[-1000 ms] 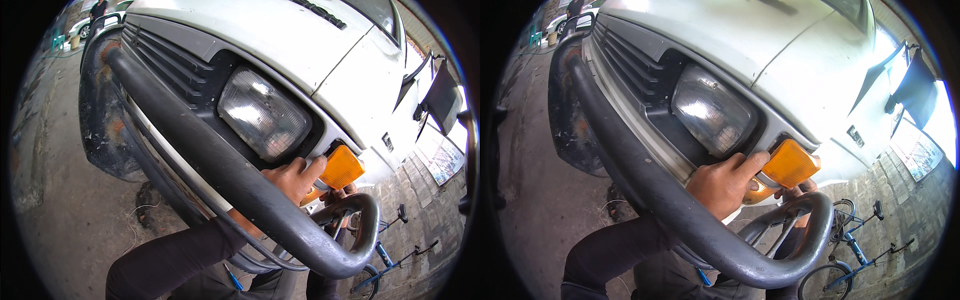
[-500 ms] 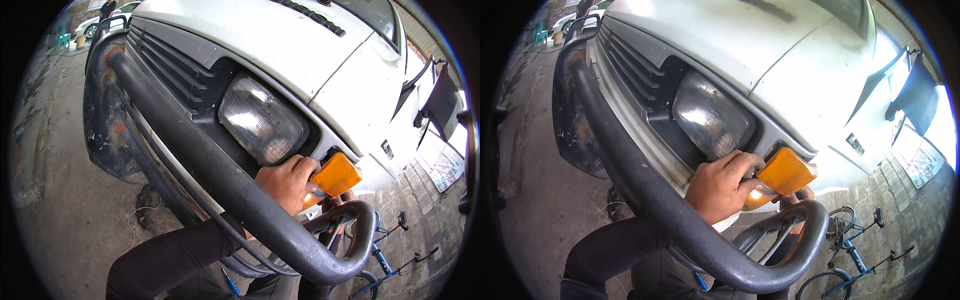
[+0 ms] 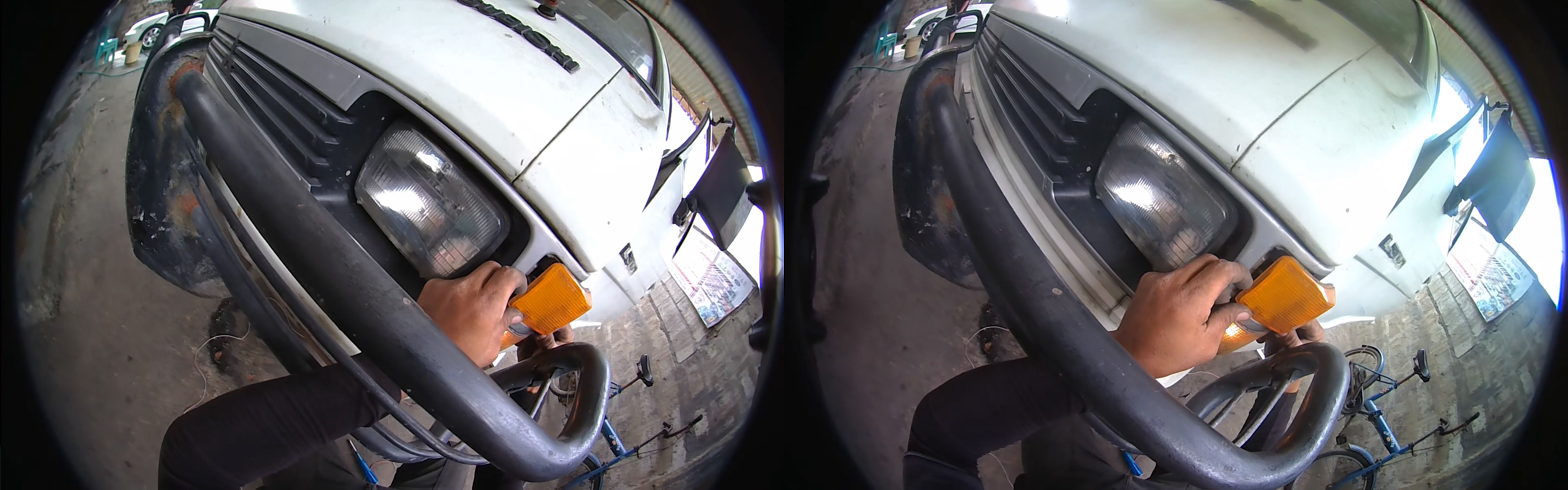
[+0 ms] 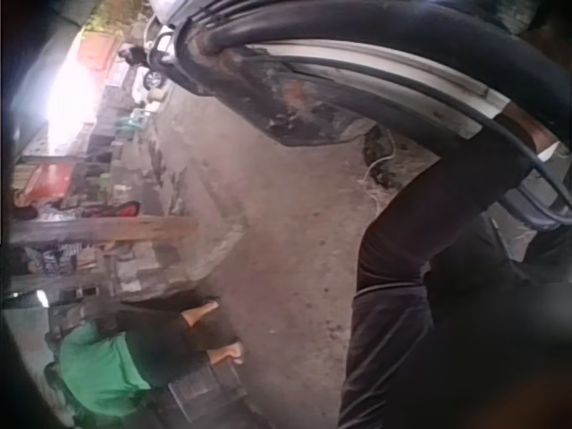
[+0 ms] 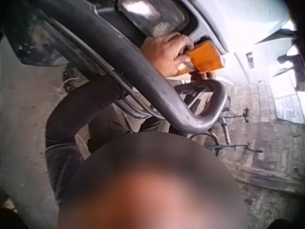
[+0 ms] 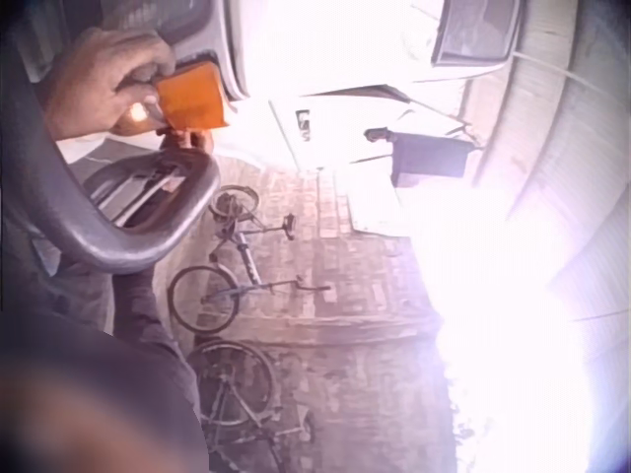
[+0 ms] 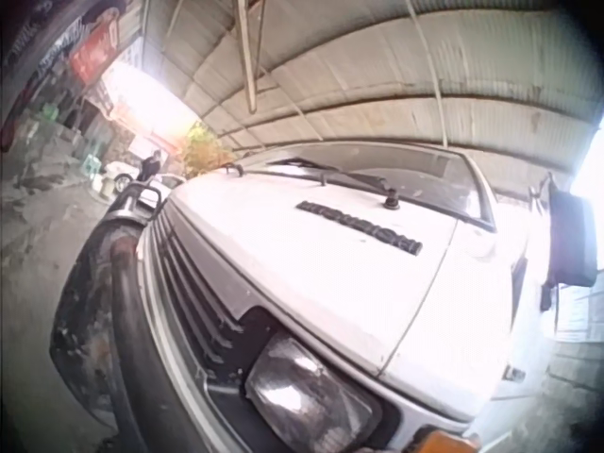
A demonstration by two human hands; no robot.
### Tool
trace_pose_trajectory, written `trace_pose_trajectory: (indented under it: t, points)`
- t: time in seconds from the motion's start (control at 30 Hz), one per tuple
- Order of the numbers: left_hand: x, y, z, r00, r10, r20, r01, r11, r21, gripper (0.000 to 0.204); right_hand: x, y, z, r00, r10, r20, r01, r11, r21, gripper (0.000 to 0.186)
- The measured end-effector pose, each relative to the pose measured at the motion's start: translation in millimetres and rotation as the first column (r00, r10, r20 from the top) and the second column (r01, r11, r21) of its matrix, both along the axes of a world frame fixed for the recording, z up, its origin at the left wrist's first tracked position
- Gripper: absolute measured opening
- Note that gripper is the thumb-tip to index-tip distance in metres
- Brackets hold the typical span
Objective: The person kneels by the front of a white van and installs a new amber turn signal lens into the housing. They connect the wiring, test the light, and secure the lens with a screwdriver.
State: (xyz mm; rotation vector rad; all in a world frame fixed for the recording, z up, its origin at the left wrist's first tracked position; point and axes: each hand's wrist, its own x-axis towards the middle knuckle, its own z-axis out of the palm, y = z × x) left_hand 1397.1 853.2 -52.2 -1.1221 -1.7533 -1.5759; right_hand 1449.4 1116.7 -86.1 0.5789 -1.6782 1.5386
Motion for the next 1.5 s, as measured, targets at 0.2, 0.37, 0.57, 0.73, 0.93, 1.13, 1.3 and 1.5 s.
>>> trace_pose_trajectory:
  t: [0.2,0.37,0.57,0.73,0.93,1.13,1.3,1.5]
  points:
    - [0.3,0.4,1.0,1.0,-0.008,0.007,0.008,1.0,0.012,0.031,2.4,2.5,6.5,0.999,0.019,0.037,-0.02,0.999,0.027,0.027]
    - [-0.5,-2.1,2.7,0.998,-0.058,0.004,0.058,0.998,0.003,0.032,-0.4,-1.5,3.7,0.999,0.027,-0.018,-0.027,0.999,-0.027,0.026]
    - [0.6,0.2,0.7,0.999,-0.036,-0.006,0.036,0.999,0.002,0.033,-0.9,1.1,3.9,0.998,0.057,0.013,-0.057,0.998,-0.02,0.027]
    - [2.0,0.4,4.5,0.999,-0.006,-0.035,0.008,0.999,0.044,0.033,-0.2,1.7,-0.6,0.999,0.033,-0.005,-0.034,0.999,-0.037,0.028]
    - [10.2,-12.8,13.8,0.964,0.106,0.243,-0.024,0.947,-0.319,0.041,3.8,-0.6,0.7,1.0,-0.013,0.005,0.013,1.0,-0.029,0.028]
    - [14.3,-23.9,11.0,0.975,0.108,0.192,-0.032,0.932,-0.36,0.045,4.0,-1.7,-0.5,0.999,0.042,-0.006,-0.043,0.995,-0.088,0.026]
    - [12.5,-22.1,9.1,0.966,0.081,0.245,0.01,0.937,-0.349,0.05,3.2,9.6,1.1,0.997,0.082,-0.003,-0.082,0.996,-0.04,0.026]
    - [11.3,-18.7,6.6,0.971,0.104,0.216,-0.029,0.946,-0.324,0.047,7.4,6.2,5.8,0.994,0.071,0.084,-0.064,0.995,-0.08,0.03]
